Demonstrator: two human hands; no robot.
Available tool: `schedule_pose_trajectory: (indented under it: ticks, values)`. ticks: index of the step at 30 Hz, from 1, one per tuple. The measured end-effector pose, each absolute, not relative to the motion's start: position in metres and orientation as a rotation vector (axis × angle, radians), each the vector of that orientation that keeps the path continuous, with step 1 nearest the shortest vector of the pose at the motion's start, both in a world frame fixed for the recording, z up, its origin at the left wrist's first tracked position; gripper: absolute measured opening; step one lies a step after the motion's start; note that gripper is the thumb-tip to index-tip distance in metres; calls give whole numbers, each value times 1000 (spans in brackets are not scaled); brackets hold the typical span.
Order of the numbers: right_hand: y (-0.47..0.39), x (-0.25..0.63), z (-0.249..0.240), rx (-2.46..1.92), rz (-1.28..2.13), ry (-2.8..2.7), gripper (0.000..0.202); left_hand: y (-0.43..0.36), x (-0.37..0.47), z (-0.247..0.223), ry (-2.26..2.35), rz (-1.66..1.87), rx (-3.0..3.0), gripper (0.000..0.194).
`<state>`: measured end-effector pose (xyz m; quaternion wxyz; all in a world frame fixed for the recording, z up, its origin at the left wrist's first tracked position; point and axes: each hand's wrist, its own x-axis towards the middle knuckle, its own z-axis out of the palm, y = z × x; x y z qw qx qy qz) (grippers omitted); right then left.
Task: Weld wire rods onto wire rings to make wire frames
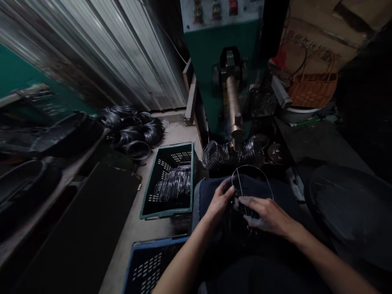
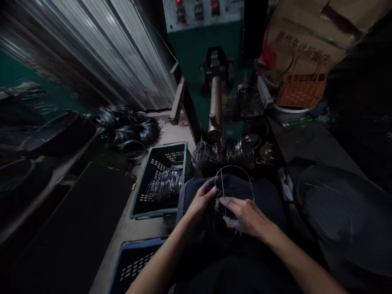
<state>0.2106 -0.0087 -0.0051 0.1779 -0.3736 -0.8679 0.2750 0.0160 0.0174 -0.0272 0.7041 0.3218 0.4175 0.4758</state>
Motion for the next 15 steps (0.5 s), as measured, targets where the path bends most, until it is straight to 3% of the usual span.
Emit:
schedule_pose_trajectory:
  ticks: [15]
  values:
    - [6, 219, 4, -1028, 741, -2446, 54, 23, 20, -21, 870, 1026, 584, 64]
